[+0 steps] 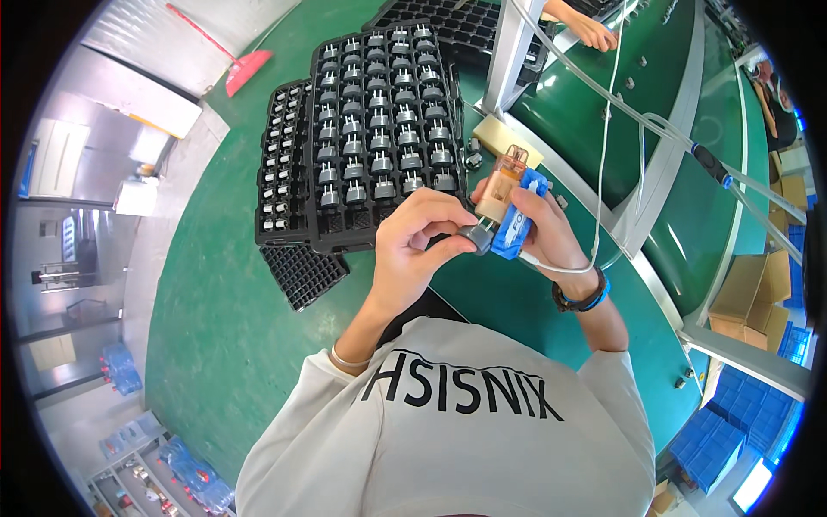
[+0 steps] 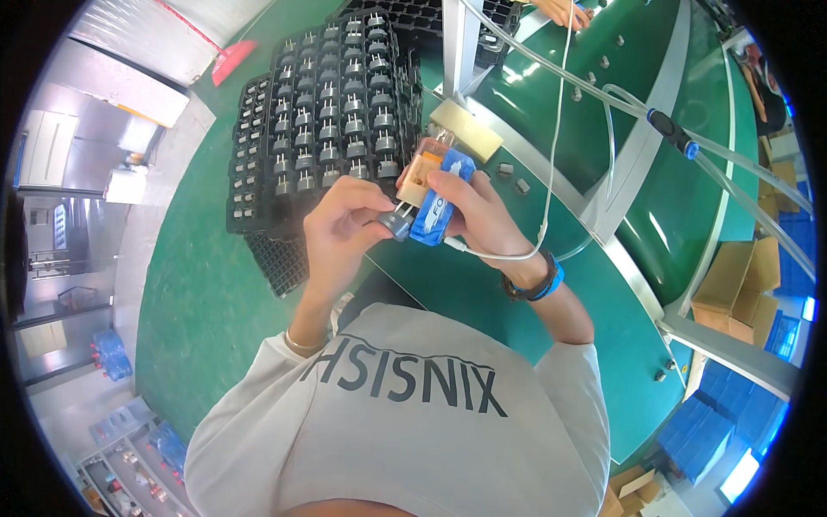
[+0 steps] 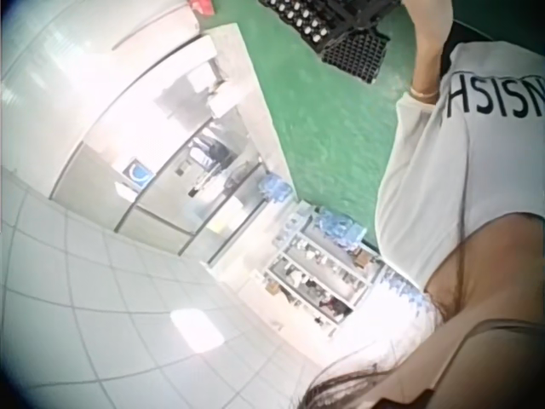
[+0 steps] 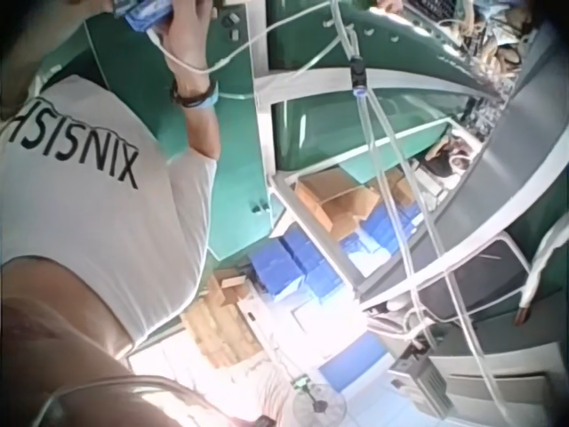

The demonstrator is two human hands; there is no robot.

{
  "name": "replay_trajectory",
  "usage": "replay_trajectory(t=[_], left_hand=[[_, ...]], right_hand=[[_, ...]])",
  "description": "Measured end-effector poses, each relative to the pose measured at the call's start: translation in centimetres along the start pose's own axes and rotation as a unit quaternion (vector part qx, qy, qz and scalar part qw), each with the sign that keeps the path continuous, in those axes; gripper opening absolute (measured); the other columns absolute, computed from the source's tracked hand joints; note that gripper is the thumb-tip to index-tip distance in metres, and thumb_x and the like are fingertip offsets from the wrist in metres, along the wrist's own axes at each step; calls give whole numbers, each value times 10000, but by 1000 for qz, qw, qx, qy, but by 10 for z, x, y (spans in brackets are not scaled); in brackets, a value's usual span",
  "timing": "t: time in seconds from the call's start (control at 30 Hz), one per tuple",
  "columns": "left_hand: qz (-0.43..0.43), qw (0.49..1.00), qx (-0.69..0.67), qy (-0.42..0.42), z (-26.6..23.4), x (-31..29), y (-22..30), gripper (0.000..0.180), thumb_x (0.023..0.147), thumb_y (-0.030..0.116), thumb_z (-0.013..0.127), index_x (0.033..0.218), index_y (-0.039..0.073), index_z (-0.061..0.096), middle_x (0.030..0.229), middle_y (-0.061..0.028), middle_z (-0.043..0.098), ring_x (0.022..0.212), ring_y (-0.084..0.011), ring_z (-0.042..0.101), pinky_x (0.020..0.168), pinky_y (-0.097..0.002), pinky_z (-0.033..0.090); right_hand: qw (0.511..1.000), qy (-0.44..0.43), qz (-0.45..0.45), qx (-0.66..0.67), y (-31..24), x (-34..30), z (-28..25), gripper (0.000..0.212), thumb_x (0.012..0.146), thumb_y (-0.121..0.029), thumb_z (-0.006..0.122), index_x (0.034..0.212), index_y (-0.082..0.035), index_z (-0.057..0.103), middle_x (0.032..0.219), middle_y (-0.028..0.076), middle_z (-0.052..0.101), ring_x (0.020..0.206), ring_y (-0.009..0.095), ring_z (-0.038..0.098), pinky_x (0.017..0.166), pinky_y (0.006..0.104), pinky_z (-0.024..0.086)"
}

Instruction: Assembling electronic components by testing them with a handheld device and placing them into a component tray.

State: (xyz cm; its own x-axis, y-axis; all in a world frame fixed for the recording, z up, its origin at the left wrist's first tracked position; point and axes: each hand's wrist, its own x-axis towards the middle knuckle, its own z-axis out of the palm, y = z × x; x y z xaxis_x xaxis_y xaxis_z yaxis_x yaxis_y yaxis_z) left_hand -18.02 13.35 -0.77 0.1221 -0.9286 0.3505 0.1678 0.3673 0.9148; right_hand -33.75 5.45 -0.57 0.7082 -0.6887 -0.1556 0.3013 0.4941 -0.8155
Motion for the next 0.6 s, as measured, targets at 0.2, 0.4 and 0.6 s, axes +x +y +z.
replay_trajectory(t=[0.2, 0.4, 0.6], left_hand=[[10, 999, 46, -22, 2, -2, -4, 286, 666, -61, 671, 930, -31, 567, 925, -89, 491, 878, -171, 525, 747, -282, 485], [16, 982, 172, 81, 4, 8, -4, 269, 668, -12, 689, 909, 3, 569, 919, -74, 527, 811, -153, 540, 720, -258, 471], [9, 849, 529, 12, -34, 21, -3, 229, 661, 74, 683, 872, 67, 595, 889, -46, 524, 837, -221, 486, 741, -316, 422]], right_hand=[[999, -8, 18, -29, 2, -3, -7, 384, 875, -259, 441, 1157, 0, 409, 1039, 120, 539, 912, 170, 563, 790, 295, 471], [994, 79, -67, -44, 8, 16, -30, 360, 875, -241, 447, 1140, 2, 430, 1035, 103, 547, 908, 164, 569, 782, 274, 471], [855, 178, -263, -411, 10, 63, -109, 337, 808, -124, 561, 1075, 63, 475, 905, 76, 574, 783, 130, 552, 695, 258, 441]])
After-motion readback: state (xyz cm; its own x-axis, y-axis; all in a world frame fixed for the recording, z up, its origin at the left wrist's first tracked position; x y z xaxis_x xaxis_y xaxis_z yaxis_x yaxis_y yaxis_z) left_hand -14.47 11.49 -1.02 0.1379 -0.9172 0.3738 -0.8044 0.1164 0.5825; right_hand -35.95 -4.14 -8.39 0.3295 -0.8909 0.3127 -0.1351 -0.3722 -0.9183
